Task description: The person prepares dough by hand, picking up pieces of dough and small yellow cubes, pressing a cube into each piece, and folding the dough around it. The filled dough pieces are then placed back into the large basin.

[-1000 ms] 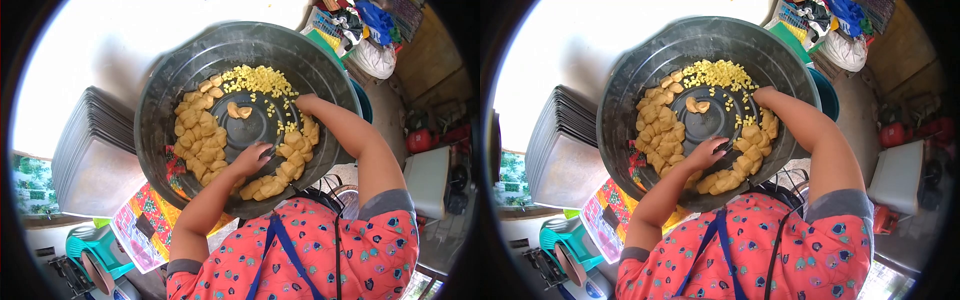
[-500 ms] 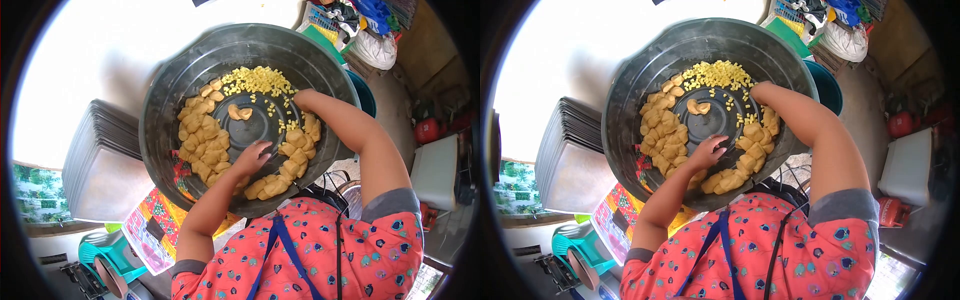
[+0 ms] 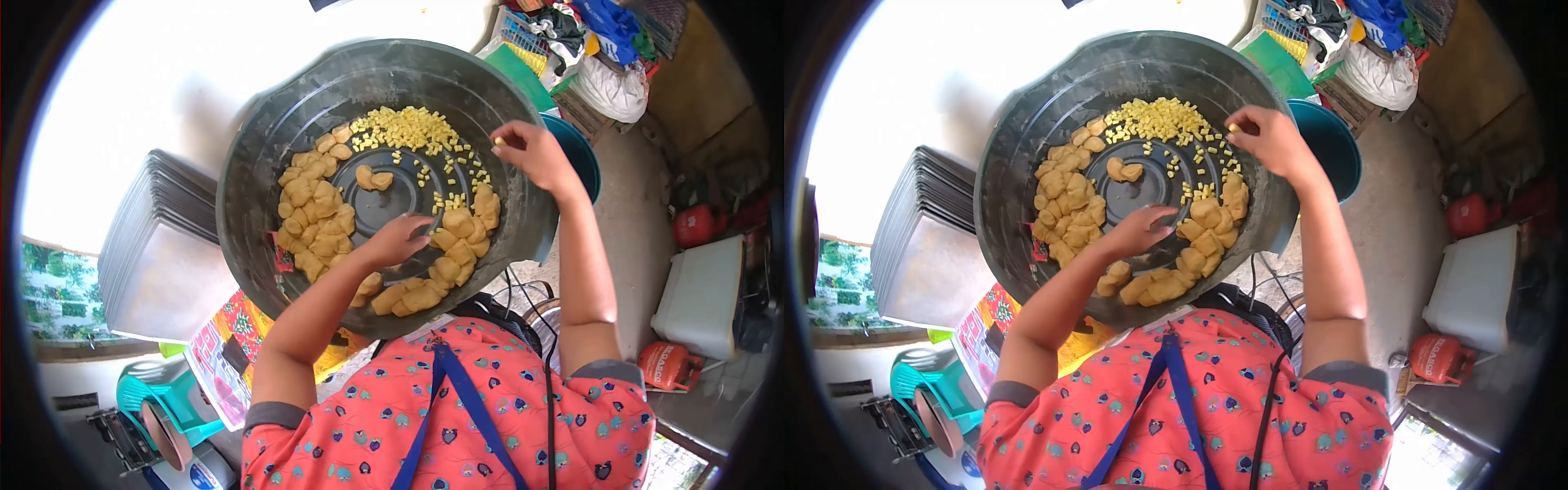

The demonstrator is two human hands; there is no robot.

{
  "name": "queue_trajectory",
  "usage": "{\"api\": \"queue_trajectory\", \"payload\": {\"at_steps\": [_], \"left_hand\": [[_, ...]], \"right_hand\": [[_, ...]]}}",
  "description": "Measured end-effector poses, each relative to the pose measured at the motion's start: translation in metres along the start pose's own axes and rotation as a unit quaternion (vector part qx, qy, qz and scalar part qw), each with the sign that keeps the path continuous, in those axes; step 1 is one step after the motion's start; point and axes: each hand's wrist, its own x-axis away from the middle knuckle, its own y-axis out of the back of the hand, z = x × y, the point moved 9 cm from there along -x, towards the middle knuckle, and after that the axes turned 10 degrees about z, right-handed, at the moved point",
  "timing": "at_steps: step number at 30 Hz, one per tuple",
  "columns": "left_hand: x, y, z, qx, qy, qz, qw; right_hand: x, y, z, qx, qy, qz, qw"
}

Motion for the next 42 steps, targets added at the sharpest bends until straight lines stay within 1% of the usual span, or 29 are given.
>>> {"api": "queue_trajectory", "payload": {"at_steps": [1,2,3,4,6,7,10,13,16,19,22,23,24,25,26,28,29,30,32,34,35,37,40,42], "left_hand": [[-0.005,-0.003,-0.011,0.003,-0.013,0.010,1.000],[-0.011,-0.005,-0.022,0.006,-0.025,0.020,0.999],[-0.016,-0.010,-0.028,-0.007,0.000,0.048,0.999],[-0.024,-0.015,-0.026,-0.032,-0.022,0.030,0.999],[-0.039,-0.021,-0.028,-0.085,-0.065,-0.001,0.994],[-0.046,-0.026,-0.026,-0.069,-0.042,0.012,0.997],[-0.059,-0.042,-0.030,-0.115,0.046,0.035,0.992],[-0.063,-0.057,-0.030,-0.193,0.039,-0.019,0.980],[-0.050,-0.050,-0.029,-0.220,0.068,-0.100,0.968],[-0.044,-0.045,-0.018,-0.189,0.066,-0.088,0.976],[-0.029,-0.034,-0.007,-0.068,0.025,-0.133,0.988],[-0.022,-0.032,0.010,0.096,0.052,-0.157,0.982],[-0.011,-0.033,0.019,0.256,0.077,-0.175,0.948],[0.001,-0.035,0.025,0.409,0.101,-0.188,0.887],[0.011,-0.033,0.022,0.497,0.094,-0.183,0.843],[0.031,-0.029,0.011,0.657,0.075,-0.169,0.730],[0.038,-0.021,0.003,0.682,0.053,-0.164,0.710],[0.043,-0.013,-0.003,0.687,0.019,-0.158,0.709],[0.052,0.000,-0.016,0.697,-0.047,-0.140,0.701],[0.064,0.014,-0.027,0.662,-0.047,-0.171,0.728],[0.069,0.019,-0.031,0.643,-0.052,-0.179,0.743],[0.078,0.029,-0.037,0.603,-0.056,-0.187,0.773],[0.087,0.036,-0.033,0.577,-0.033,-0.227,0.784],[0.084,0.031,-0.032,0.577,-0.040,-0.205,0.789]], "right_hand": [[0.009,-0.001,-0.008,-0.028,-0.025,-0.021,0.999],[0.016,-0.002,-0.008,0.005,-0.028,-0.029,0.999],[0.018,-0.001,-0.002,-0.015,-0.008,-0.052,0.999],[0.020,-0.001,0.003,-0.037,0.011,-0.074,0.997],[0.016,-0.012,0.001,-0.032,0.008,-0.020,0.999],[0.015,-0.017,0.000,-0.030,0.006,0.006,1.000],[0.014,-0.011,-0.004,-0.030,0.005,-0.027,0.999],[0.017,-0.010,-0.002,-0.018,0.014,-0.028,0.999],[0.015,-0.011,-0.003,-0.007,0.023,-0.030,0.999],[0.011,-0.010,-0.007,0.013,0.010,-0.037,0.999],[0.009,-0.011,-0.016,-0.027,-0.030,-0.026,0.999],[0.009,-0.010,-0.016,-0.031,-0.031,-0.027,0.999],[0.007,-0.009,-0.019,-0.035,-0.031,-0.028,0.999],[0.007,-0.010,-0.019,-0.041,-0.030,-0.029,0.998],[0.008,-0.010,-0.020,-0.058,-0.033,-0.043,0.997],[0.013,-0.014,-0.014,-0.095,-0.037,-0.070,0.992],[0.017,-0.028,-0.018,-0.187,-0.072,-0.052,0.978],[0.028,-0.039,-0.002,-0.226,-0.066,-0.053,0.971],[0.048,-0.068,0.028,-0.316,-0.053,-0.020,0.947],[0.063,-0.099,0.041,-0.402,-0.073,-0.015,0.913],[0.070,-0.114,0.048,-0.419,-0.089,-0.005,0.904],[0.077,-0.132,0.056,-0.431,-0.087,-0.003,0.898],[0.082,-0.151,0.057,-0.457,-0.088,-0.003,0.885],[0.083,-0.159,0.057,-0.491,-0.082,0.012,0.867]]}}
